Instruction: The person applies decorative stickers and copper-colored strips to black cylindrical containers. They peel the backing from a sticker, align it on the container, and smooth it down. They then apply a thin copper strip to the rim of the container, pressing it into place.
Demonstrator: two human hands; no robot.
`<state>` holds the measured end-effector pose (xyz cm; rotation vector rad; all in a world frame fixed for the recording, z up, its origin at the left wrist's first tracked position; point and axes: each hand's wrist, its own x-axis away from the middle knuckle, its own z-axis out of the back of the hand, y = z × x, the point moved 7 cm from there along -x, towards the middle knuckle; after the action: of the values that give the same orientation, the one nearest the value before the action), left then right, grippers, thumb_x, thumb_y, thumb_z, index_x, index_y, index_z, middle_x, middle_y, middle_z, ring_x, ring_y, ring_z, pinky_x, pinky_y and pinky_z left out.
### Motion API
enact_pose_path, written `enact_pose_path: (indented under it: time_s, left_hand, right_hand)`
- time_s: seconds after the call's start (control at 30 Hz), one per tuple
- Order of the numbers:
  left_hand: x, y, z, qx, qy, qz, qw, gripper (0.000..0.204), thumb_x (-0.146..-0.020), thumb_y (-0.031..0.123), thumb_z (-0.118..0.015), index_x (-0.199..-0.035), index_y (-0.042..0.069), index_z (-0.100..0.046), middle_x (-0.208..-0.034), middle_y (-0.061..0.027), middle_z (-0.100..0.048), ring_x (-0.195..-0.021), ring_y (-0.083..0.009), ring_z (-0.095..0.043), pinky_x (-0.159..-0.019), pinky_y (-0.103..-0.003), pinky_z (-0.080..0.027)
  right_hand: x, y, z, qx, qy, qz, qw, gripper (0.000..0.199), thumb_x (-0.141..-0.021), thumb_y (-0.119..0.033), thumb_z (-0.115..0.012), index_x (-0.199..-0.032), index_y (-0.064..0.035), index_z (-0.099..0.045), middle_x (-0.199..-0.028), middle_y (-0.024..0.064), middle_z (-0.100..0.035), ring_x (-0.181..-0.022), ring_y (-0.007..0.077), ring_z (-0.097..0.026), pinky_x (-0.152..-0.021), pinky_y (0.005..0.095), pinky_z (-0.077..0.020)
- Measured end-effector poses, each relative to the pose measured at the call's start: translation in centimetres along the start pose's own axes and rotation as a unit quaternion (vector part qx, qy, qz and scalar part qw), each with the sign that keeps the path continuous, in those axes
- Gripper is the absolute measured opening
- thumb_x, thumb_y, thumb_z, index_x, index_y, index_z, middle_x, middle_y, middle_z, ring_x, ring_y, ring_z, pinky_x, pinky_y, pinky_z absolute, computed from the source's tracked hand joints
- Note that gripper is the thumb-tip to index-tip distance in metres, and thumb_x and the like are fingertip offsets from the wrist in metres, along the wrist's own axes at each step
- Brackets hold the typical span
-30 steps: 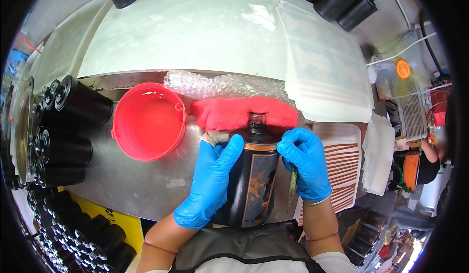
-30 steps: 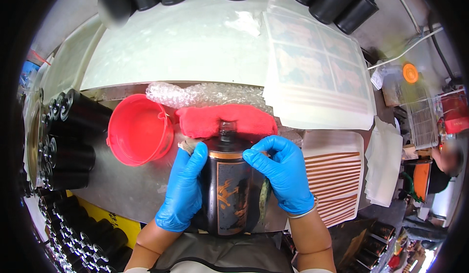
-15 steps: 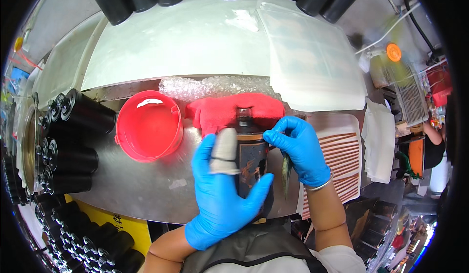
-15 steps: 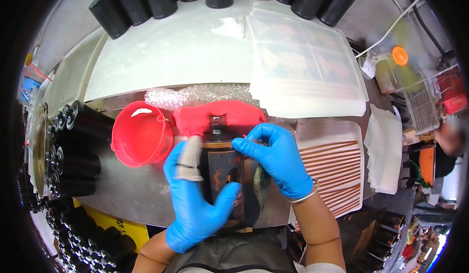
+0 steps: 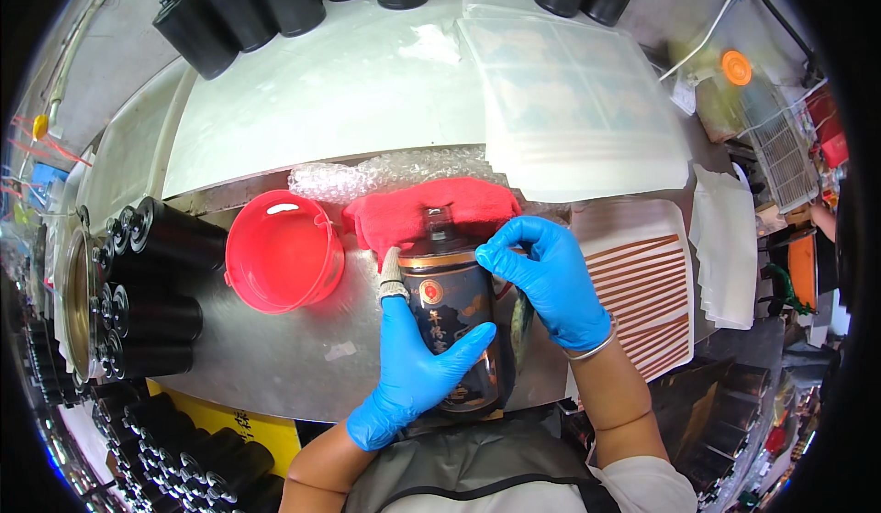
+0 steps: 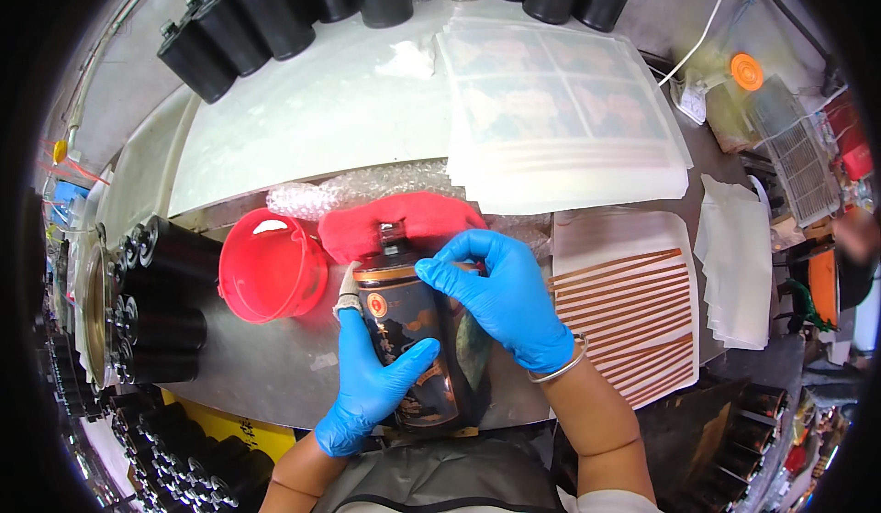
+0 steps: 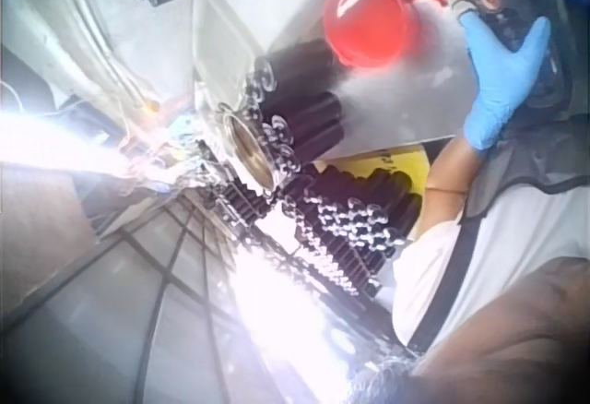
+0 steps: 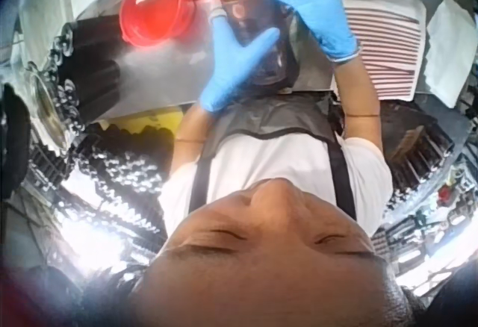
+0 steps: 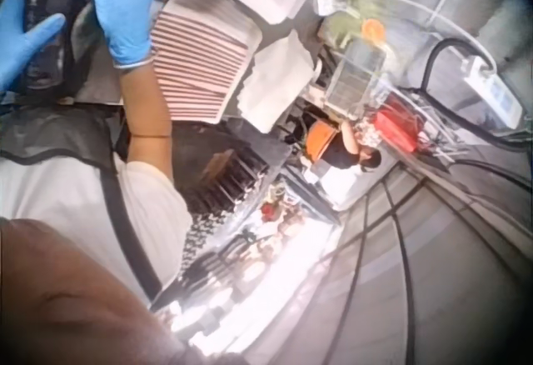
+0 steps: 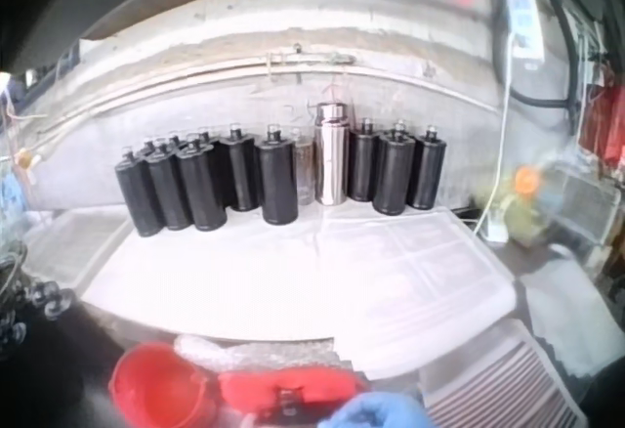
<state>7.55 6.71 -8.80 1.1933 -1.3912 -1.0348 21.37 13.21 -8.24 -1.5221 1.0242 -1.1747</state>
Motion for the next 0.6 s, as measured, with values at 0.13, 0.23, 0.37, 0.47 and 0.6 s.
enact_pose_path:
  time_s: [0.13, 0.23, 0.37, 0.47, 0.6]
  left_hand:
    - [-0.1, -0.8, 0.5, -0.028, -0.014, 0.032, 0.999, 0.09, -0.074, 0.007, -0.072, -0.137, -0.005, -0.01, -0.121, -0.0216, -0.045, -0.104, -0.0267, -0.057, -0.086, -0.036, -0.049]
    - [0.1, 0.4, 0.7, -0.118, 0.015, -0.043, 0.992, 0.086, -0.074, 0.006, -0.071, -0.139, -0.006, -0.016, -0.127, -0.0269, -0.038, -0.104, -0.0319, -0.057, -0.088, -0.037, -0.047]
    - [0.8, 3.6, -1.0, -0.406, 0.021, -0.2, 0.891, 0.075, -0.076, 0.006, -0.066, -0.139, -0.003, -0.028, -0.134, -0.0377, -0.025, -0.107, -0.0453, -0.053, -0.091, -0.041, -0.044]
    - [0.6, 3.8, -2.0, -0.475, 0.017, -0.203, 0.856, 0.073, -0.076, 0.01, -0.065, -0.139, 0.001, -0.03, -0.136, -0.042, -0.017, -0.109, -0.0516, -0.048, -0.09, -0.042, -0.044]
    - [0.9, 2.6, -1.7, -0.318, 0.058, -0.09, 0.942, 0.104, -0.071, 0.016, -0.074, -0.142, -0.005, 0.0, -0.136, -0.0317, -0.023, -0.12, -0.0392, -0.042, -0.098, -0.041, -0.038]
  right_hand:
    - [0.1, -0.3, -0.1, 0.003, 0.007, 0.0, 1.0, 0.01, -0.079, -0.009, -0.071, -0.081, -0.0014, -0.065, -0.078, 0.0021, -0.064, -0.072, 0.0072, -0.057, -0.066, 0.0217, -0.0471]
    - [0.0, -0.1, 0.2, 0.015, 0.005, 0.012, 1.0, 0.01, -0.079, -0.009, -0.071, -0.081, -0.0012, -0.065, -0.079, 0.0032, -0.064, -0.073, 0.0082, -0.058, -0.067, 0.0223, -0.0478]
    - [-0.1, -0.2, 0.5, -0.007, -0.002, 0.032, 0.999, 0.009, -0.08, -0.008, -0.069, -0.084, -0.0006, -0.065, -0.082, 0.0056, -0.065, -0.076, 0.0103, -0.06, -0.071, 0.0238, -0.0494]
    - [0.1, 0.2, 0.9, -0.026, 0.007, -0.03, 0.999, 0.01, -0.081, -0.007, -0.068, -0.086, 0.0, -0.064, -0.085, 0.0067, -0.066, -0.079, 0.0113, -0.061, -0.075, 0.0247, -0.0496]
    - [0.0, 0.0, 0.5, -0.051, -0.022, -0.044, 0.997, 0.009, -0.081, -0.007, -0.067, -0.087, -0.0002, -0.064, -0.087, 0.0064, -0.066, -0.081, 0.0113, -0.061, -0.077, 0.0246, -0.0492]
